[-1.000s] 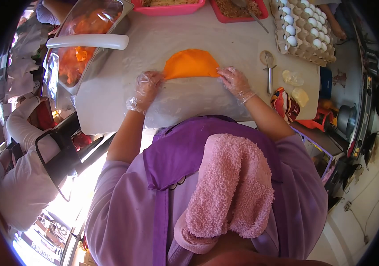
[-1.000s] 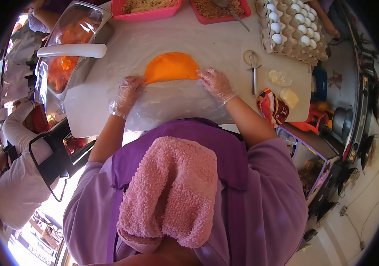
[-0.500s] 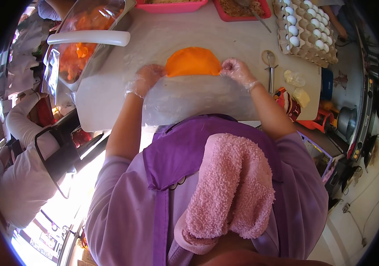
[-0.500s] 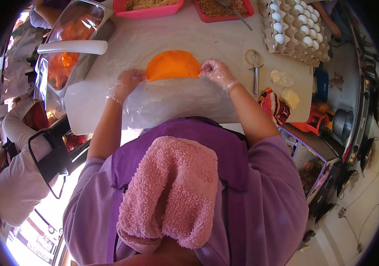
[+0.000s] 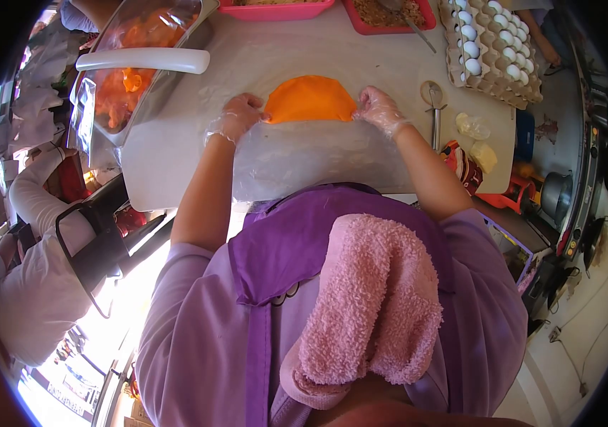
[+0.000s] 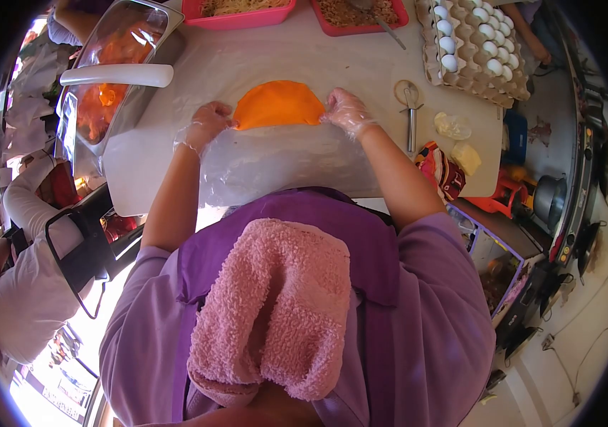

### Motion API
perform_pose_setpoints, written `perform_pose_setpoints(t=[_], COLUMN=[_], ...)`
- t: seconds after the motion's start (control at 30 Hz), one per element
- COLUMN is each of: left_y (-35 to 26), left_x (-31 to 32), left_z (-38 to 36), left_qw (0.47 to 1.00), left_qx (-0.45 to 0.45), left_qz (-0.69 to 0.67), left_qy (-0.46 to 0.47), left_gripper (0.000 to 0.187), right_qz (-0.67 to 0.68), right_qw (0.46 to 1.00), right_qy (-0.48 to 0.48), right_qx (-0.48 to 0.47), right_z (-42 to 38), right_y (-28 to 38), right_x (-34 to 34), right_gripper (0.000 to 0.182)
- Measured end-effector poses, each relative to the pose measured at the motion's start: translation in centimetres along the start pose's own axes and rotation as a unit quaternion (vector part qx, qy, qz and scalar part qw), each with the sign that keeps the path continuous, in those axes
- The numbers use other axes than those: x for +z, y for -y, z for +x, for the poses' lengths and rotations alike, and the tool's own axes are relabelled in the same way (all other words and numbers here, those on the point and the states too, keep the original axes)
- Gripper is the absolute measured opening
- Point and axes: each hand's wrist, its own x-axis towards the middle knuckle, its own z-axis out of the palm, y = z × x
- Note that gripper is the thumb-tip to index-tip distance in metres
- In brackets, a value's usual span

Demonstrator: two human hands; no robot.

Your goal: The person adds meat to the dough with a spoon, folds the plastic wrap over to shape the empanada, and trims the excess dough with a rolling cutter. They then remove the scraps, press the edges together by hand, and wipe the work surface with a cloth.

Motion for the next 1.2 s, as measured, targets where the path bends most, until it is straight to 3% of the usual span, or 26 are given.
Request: perform_pose_setpoints(t=[0.13, 0.2, 0.23, 0.27, 0.3, 0.33, 0.4, 0.43, 0.5, 1.2], left_y=[0.9, 1.4, 1.0, 0.5, -0.1, -0.3, -0.3, -0.1, 0.4, -0.8], left_x=[-0.1, 0.0, -0.3, -0.6, -0.6, -0.1, 1.1, 1.7, 2.8, 3.3], left_z=[0.5, 0.5, 0.2, 0.0, -0.3, -0.6, -1.3, -1.3, -1.3, -2.0], left_qw=[1.000, 0.999, 0.999, 0.999, 0.998, 0.998, 0.987, 0.987, 0.950, 0.950], left_qx=[0.010, 0.027, 0.027, 0.003, -0.021, -0.020, 0.039, 0.040, 0.135, 0.089], left_qz=[-0.008, -0.039, -0.039, -0.043, -0.047, -0.046, -0.015, -0.014, 0.130, 0.178], left_qy=[0.024, 0.013, 0.012, -0.008, -0.029, -0.029, -0.158, -0.157, -0.251, -0.240], left_gripper=[0.042, 0.036, 0.036, 0.036, 0.037, 0.037, 0.041, 0.041, 0.048, 0.056], right_qz=[0.122, 0.254, 0.254, 0.129, -0.002, -0.002, -0.261, -0.256, -0.271, -0.317], right_qw=[0.991, 0.964, 0.964, 0.987, 0.966, 0.966, 0.901, 0.924, 0.918, 0.931], right_qy=[0.054, 0.042, 0.042, -0.093, -0.225, -0.226, -0.322, -0.273, -0.280, -0.183], right_qx=[-0.002, 0.066, 0.066, -0.031, -0.126, -0.126, -0.127, -0.081, -0.080, -0.004], right_z=[0.3, 0.5, 0.5, 0.4, 0.3, 0.0, -1.0, -1.1, -1.1, -0.8], right_y=[-1.2, -1.6, -1.7, -1.8, -1.9, -1.4, 0.0, -0.2, -0.5, -0.2], right_x=[-1.1, -1.8, -1.3, -0.5, 0.1, 0.8, 2.4, 2.9, 3.9, 3.8], right_gripper=[0.037, 0.034, 0.034, 0.036, 0.039, 0.039, 0.050, 0.062, 0.064, 0.063])
